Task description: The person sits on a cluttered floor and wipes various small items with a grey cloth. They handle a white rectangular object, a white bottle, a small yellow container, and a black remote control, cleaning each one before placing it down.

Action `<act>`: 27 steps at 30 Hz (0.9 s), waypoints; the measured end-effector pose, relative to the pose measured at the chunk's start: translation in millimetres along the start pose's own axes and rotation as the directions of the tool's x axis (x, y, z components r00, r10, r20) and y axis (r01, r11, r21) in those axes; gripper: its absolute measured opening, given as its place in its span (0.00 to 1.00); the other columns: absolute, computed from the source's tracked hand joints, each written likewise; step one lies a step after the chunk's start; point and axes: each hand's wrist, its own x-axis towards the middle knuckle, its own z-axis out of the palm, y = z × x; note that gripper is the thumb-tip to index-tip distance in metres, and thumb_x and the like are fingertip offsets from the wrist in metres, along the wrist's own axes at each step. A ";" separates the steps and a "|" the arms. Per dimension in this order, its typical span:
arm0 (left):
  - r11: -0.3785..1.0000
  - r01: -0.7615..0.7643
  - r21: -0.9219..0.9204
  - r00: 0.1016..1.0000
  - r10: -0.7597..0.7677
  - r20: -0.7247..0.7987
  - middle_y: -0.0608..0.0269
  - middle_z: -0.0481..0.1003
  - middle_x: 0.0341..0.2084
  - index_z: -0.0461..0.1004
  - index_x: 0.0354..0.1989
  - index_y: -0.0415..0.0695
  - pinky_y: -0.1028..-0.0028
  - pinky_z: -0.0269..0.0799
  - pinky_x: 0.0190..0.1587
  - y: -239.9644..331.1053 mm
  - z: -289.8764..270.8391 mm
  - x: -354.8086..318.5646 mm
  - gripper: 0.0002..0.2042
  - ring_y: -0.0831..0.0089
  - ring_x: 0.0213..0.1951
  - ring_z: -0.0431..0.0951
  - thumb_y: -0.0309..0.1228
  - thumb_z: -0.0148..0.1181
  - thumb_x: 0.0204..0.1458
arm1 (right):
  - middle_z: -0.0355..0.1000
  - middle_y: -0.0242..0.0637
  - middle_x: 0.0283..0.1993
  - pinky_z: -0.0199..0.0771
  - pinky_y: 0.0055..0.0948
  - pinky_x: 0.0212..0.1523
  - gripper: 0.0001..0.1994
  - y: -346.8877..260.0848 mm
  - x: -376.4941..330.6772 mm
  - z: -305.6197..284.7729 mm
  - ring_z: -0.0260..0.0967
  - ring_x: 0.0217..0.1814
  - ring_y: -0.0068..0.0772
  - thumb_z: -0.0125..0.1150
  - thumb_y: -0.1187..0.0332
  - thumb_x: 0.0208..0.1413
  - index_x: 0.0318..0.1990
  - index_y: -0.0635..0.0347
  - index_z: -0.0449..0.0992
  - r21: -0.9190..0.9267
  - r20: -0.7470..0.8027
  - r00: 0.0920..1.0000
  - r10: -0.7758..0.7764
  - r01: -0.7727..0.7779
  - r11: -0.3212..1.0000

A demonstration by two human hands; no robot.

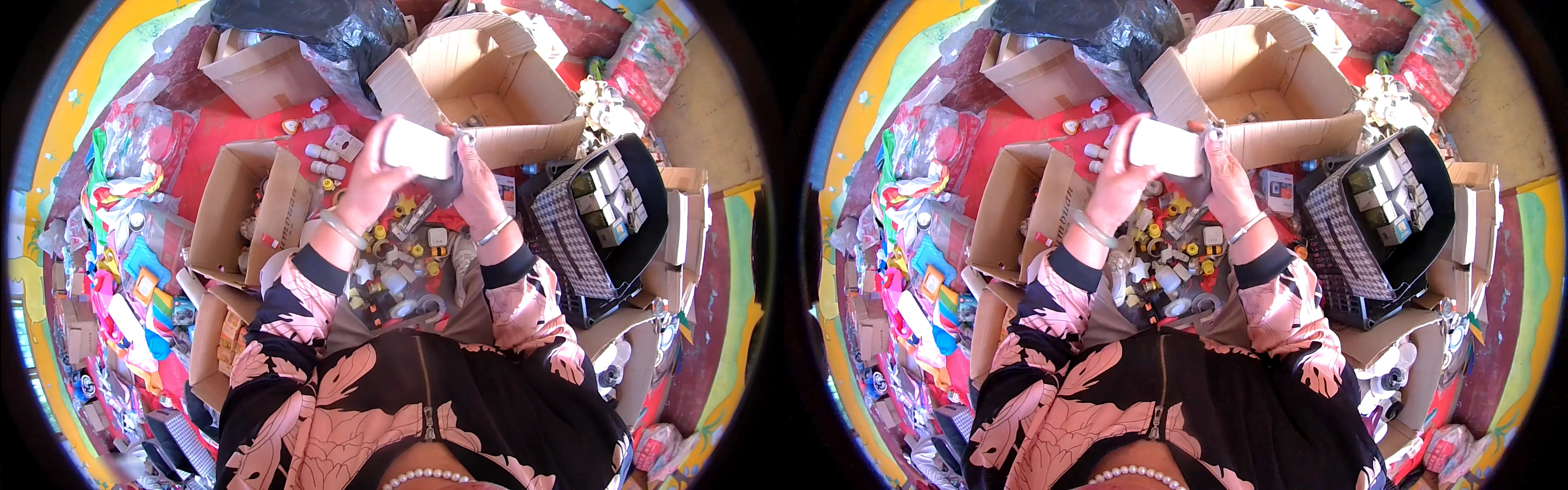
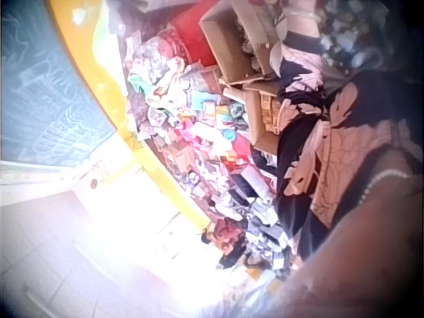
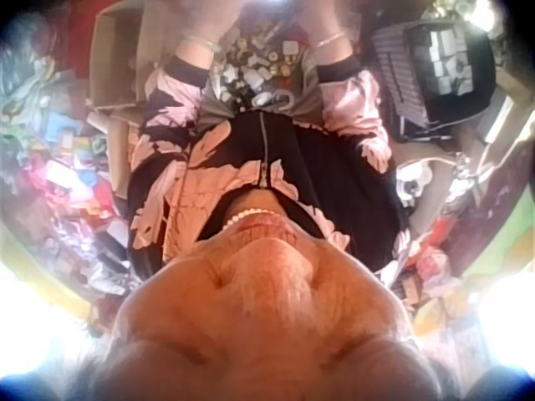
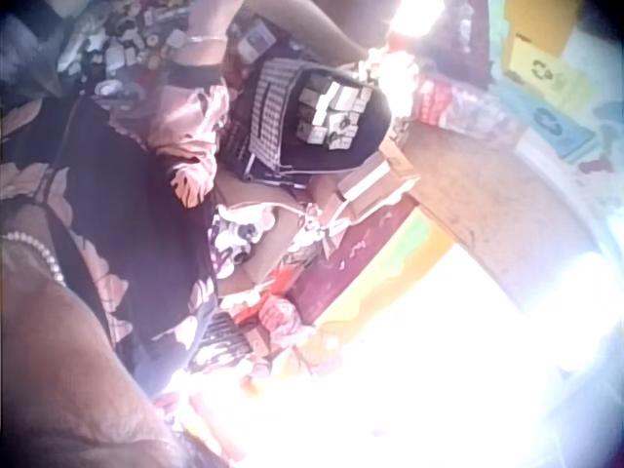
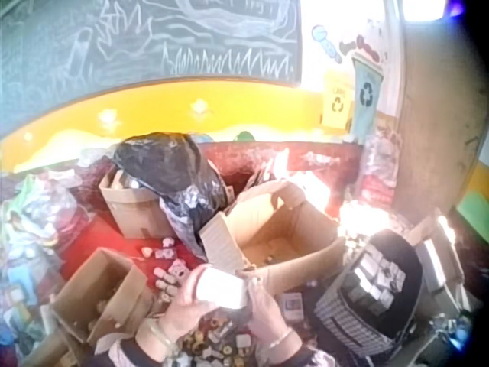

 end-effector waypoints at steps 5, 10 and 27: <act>0.999 -0.045 -0.002 0.993 0.045 0.114 0.63 0.61 0.51 0.51 0.62 0.43 0.72 0.62 0.56 -2.9 14.5 -7.6 0.38 0.73 0.54 0.63 0.19 0.63 0.42 | 0.73 0.33 0.37 0.70 0.23 0.40 0.19 12.0 6.4 -8.2 0.70 0.38 0.23 0.48 0.53 0.60 0.41 0.62 0.71 -0.148 -0.209 0.978 -0.024 -0.008 0.989; 0.991 -0.130 0.034 0.984 0.125 0.123 0.61 0.62 0.52 0.50 0.62 0.42 0.72 0.61 0.57 -4.7 24.9 -9.8 0.40 0.72 0.55 0.63 0.23 0.68 0.40 | 0.73 0.34 0.35 0.71 0.23 0.37 0.19 17.6 -0.6 0.4 0.70 0.35 0.24 0.49 0.53 0.60 0.40 0.63 0.71 -0.075 -0.189 0.982 -0.011 -0.003 0.997; 0.375 -0.092 0.922 0.976 0.216 0.010 0.46 0.69 0.40 0.64 0.47 0.37 0.60 0.69 0.45 5.8 -0.5 -0.7 0.34 0.51 0.43 0.71 0.36 0.73 0.29 | 0.67 0.46 0.51 0.66 0.30 0.53 0.24 -9.5 -3.0 5.5 0.65 0.52 0.35 0.31 0.53 0.64 0.56 0.61 0.64 0.163 0.013 0.997 -0.077 0.074 0.984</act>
